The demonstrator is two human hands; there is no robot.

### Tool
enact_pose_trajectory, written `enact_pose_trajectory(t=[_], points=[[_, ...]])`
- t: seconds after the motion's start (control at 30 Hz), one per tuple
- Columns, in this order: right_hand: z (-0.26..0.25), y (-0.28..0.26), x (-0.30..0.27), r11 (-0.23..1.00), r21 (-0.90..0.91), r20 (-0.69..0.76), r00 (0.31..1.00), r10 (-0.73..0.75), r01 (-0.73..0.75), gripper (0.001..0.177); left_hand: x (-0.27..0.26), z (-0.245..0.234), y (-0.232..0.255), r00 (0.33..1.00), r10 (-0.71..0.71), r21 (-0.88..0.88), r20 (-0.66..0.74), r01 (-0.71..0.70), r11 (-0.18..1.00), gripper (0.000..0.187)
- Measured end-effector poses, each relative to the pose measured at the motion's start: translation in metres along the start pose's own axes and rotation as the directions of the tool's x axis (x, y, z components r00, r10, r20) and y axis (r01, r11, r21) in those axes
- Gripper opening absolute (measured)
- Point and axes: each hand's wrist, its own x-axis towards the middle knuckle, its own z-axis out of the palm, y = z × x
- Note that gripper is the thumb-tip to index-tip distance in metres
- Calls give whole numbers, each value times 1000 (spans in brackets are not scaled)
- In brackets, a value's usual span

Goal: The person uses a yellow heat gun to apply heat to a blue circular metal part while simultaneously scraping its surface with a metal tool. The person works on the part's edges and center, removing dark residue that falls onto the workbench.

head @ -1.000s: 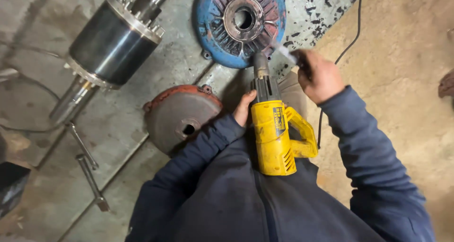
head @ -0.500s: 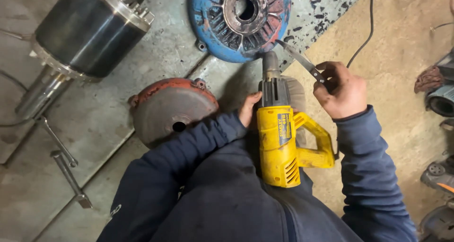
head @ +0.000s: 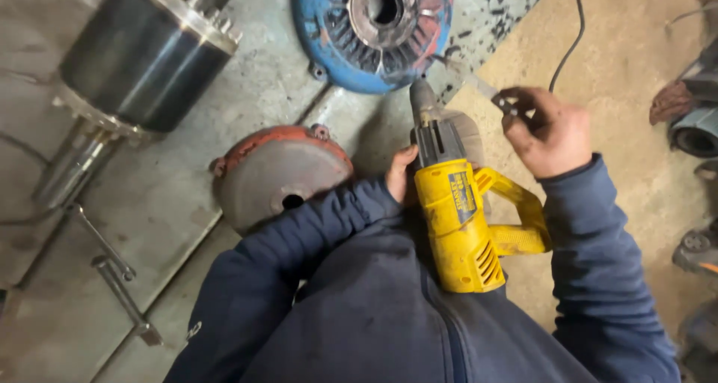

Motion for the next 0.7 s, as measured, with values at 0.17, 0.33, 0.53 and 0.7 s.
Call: enact_pose_trajectory(t=[0.17,0.33,0.53,0.7], points=[[-3,-12,0,985,-107,21,991,-131,132,22,-3,7,4,994,-63,-126,84,74,989,101],[-4,-28,3,979,-136,56,987,-148,155,23,2,7,4,998,-28,-146,51,36,989,96],[2,-33,8,959,-205,70,980,-188,198,28,8,-5,3,998,50,-57,48,-47,997,92],[13,-27,3,972,-177,66,987,-143,153,31,7,-9,1,996,46,-69,80,-40,997,92]])
